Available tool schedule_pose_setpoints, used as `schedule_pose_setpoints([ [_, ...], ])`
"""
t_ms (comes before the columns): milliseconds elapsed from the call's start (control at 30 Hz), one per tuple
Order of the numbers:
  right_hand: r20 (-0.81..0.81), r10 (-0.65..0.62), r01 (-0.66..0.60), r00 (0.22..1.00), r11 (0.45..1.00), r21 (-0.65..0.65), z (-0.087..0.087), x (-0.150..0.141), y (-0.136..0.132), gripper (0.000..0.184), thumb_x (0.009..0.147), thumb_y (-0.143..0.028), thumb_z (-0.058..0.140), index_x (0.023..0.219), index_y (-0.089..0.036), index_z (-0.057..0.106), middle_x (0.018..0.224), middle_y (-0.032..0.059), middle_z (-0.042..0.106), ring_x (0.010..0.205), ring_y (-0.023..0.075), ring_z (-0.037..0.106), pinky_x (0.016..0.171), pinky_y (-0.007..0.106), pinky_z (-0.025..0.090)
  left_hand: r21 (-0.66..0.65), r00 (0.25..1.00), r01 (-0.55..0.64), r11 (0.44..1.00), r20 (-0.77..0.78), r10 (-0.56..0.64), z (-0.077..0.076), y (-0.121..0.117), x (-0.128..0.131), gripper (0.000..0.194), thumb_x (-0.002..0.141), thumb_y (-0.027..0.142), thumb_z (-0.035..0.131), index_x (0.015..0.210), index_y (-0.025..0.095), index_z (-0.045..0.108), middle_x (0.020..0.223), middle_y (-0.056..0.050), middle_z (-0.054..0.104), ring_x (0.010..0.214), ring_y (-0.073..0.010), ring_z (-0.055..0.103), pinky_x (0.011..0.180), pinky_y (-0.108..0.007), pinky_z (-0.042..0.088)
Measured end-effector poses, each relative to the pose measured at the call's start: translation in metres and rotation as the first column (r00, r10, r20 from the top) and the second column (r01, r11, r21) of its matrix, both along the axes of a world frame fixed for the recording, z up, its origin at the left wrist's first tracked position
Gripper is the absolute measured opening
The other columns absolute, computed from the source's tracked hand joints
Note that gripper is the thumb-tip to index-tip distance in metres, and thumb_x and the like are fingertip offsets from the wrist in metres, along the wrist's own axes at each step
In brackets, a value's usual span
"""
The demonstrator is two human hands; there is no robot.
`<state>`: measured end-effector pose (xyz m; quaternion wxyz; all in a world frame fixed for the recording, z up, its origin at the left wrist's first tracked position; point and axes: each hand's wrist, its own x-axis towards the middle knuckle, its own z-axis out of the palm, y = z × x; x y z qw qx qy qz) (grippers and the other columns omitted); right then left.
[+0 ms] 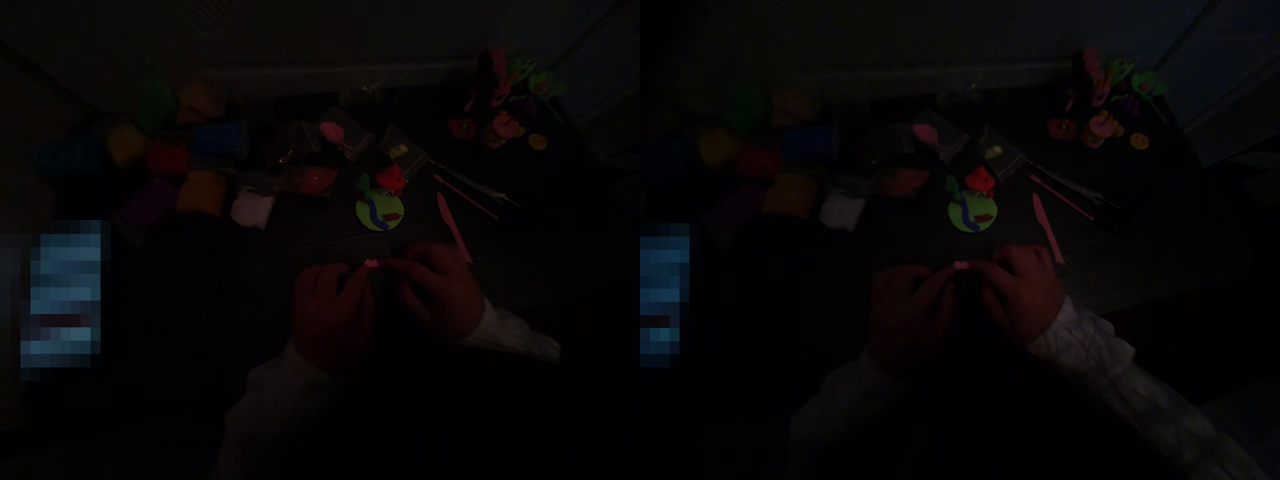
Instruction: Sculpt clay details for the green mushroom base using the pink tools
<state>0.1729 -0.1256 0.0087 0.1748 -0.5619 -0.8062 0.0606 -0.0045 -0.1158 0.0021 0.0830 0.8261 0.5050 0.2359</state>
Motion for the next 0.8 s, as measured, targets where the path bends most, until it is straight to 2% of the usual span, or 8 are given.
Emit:
schedule_pose_setpoints([
  [267,0.008,-0.021,0.021,1.0,1.0,0.012,-0.0024,-0.0007,-0.0012,0.029,0.075,-0.027,0.047,0.104,-0.025,0.055,0.089,0.0036,0.05,0.081,0.0153,0.045,0.074,0.034,0.032,-0.024,0.999,-0.015,1.0,-0.047,0.014,0.0023,0.0003,0.0027,0.03,0.074,0.028,0.05,0.103,0.025,0.056,0.084,-0.005,0.055,0.08,-0.0186,0.048,0.074,-0.036,0.037],
  [567,-0.015,-0.03,0.03,0.999,0.999,0.024,-0.0018,-0.0016,-0.0005,0.027,0.076,-0.026,0.047,0.101,-0.022,0.056,0.089,0.0034,0.052,0.081,0.0142,0.045,0.076,0.033,0.031,-0.03,0.998,-0.004,1.0,-0.055,0.002,0.0008,0.0001,0.0022,0.029,0.074,0.03,0.049,0.102,0.023,0.057,0.086,-0.006,0.055,0.081,-0.0193,0.048,0.075,-0.037,0.037],
  [800,0.093,0.015,-0.016,0.996,1.0,0.011,-0.0004,-0.0048,-0.0006,0.033,0.077,-0.029,0.045,0.11,-0.028,0.051,0.091,0.003,0.051,0.079,0.0148,0.042,0.075,0.036,0.027,-0.007,0.998,-0.008,1.0,-0.055,0.008,0.0007,0.0001,0.0021,0.031,0.075,0.027,0.049,0.104,0.022,0.056,0.088,-0.008,0.055,0.083,-0.0197,0.048,0.076,-0.037,0.037],
])
